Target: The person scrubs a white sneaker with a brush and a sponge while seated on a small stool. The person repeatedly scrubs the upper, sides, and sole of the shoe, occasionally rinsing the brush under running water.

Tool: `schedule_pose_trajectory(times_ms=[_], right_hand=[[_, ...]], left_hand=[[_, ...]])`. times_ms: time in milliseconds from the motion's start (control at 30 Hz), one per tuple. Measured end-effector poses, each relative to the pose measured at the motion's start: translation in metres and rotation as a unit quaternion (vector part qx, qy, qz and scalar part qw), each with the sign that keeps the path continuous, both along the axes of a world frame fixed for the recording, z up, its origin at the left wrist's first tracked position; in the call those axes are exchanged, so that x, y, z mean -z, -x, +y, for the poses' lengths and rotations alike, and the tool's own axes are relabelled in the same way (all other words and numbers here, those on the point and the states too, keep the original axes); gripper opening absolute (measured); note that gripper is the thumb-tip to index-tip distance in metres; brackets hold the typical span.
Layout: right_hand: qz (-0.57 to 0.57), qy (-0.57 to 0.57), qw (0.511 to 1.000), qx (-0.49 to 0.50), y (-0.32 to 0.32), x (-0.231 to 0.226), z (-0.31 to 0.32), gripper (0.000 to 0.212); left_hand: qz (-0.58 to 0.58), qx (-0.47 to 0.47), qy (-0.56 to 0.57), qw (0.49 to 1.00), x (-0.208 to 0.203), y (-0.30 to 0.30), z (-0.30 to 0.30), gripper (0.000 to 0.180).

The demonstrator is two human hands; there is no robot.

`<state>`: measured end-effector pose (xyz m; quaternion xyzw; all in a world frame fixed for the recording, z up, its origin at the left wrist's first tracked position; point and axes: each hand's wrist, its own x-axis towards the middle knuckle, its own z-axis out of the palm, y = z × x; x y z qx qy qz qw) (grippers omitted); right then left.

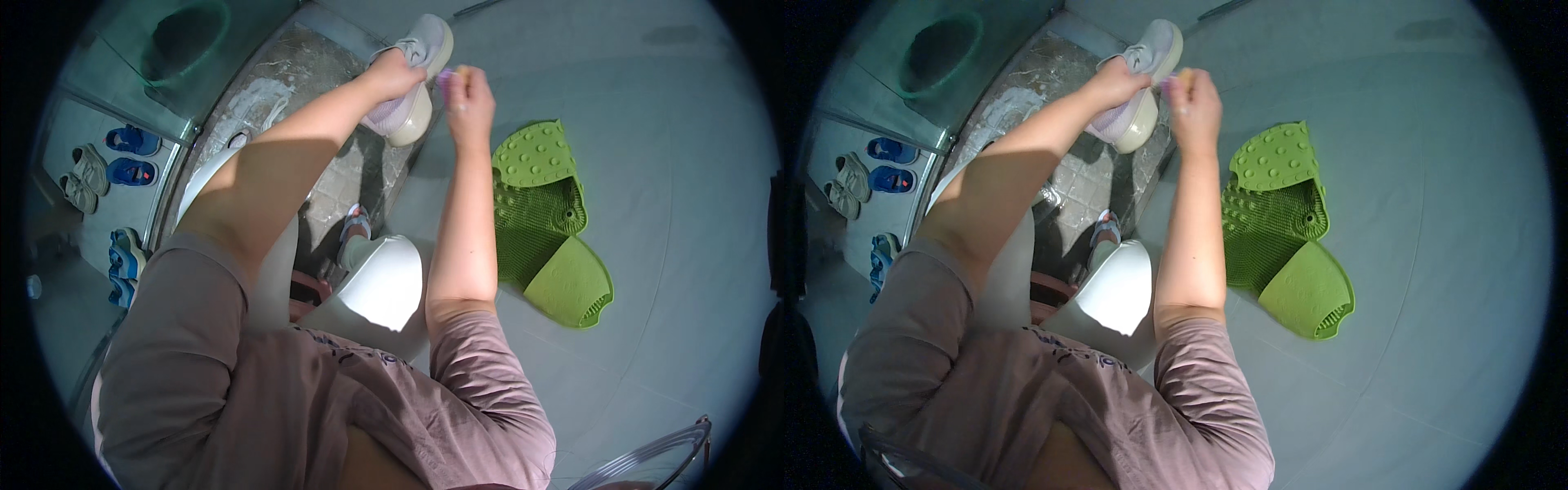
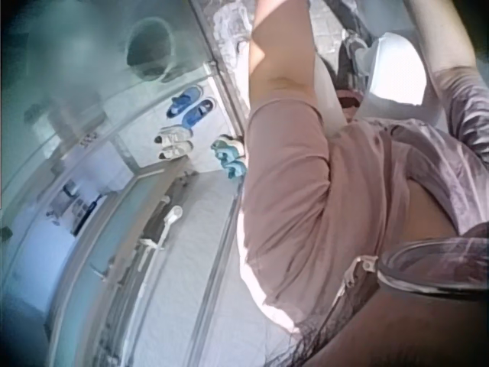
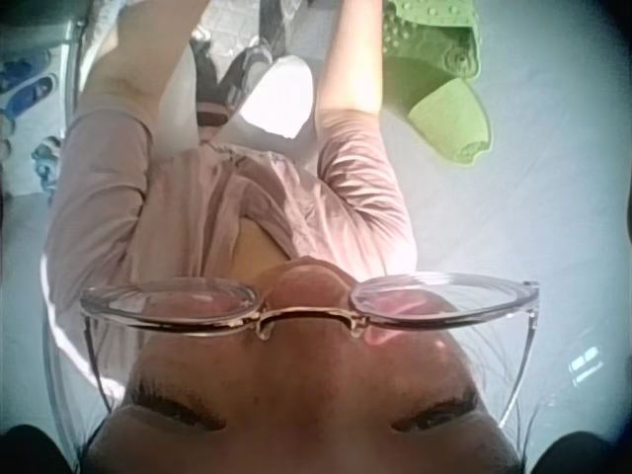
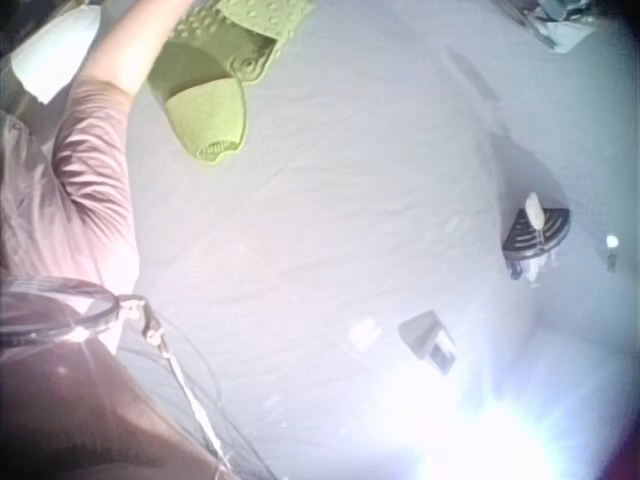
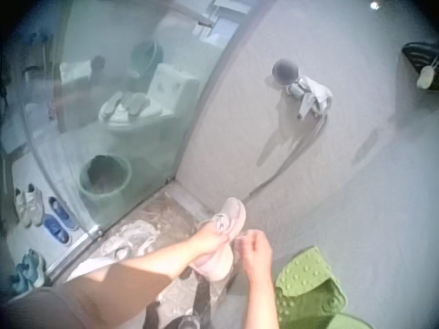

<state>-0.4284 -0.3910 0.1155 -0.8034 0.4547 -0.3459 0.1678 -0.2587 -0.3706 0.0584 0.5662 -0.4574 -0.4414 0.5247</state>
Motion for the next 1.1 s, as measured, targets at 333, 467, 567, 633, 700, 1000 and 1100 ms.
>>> schedule_pose_trajectory(times_ms=[333, 467, 567, 633, 700, 1000, 1100], right_hand=[[-0.037, -0.036, 0.998, -0.029, -0.008, 0.001, 0.01, 0.03], [0.066, -0.05, 0.996, -0.016, 0.02, 0.033, -0.003, 0.028], [-0.07, -0.128, 0.989, 0.036, 0.022, 0.019, -0.006, 0.028], [-0.068, -0.073, 0.995, 0.001, 0.004, -0.001, 0.005, 0.028], [-0.027, -0.03, 0.999, -0.031, -0.003, 0.003, 0.01, 0.028], [-0.03, 0.015, 0.999, -0.036, 0.003, 0.029, -0.003, 0.035], [-0.01, -0.044, 0.999, 0.019, 0.023, 0.04, -0.009, 0.035]], left_hand=[[-0.057, -0.001, 0.031, 0.998, 0.008, 0.005, 0.0, 0.043], [0.051, 0.041, 0.014, 0.998, -0.004, 0.004, -0.002, 0.041], [0.033, 0.042, -0.001, 0.999, -0.012, -0.001, -0.009, 0.039], [-0.036, 0.014, -0.007, 0.999, 0.008, 0.002, -0.008, 0.038], [-0.014, 0.033, 0.001, 0.999, 0.009, 0.003, -0.006, 0.039], [-0.033, 0.047, -0.03, 0.998, -0.012, 0.0, 0.003, 0.04], [-0.024, 0.037, 0.011, 0.999, -0.009, 0.001, 0.003, 0.04]])
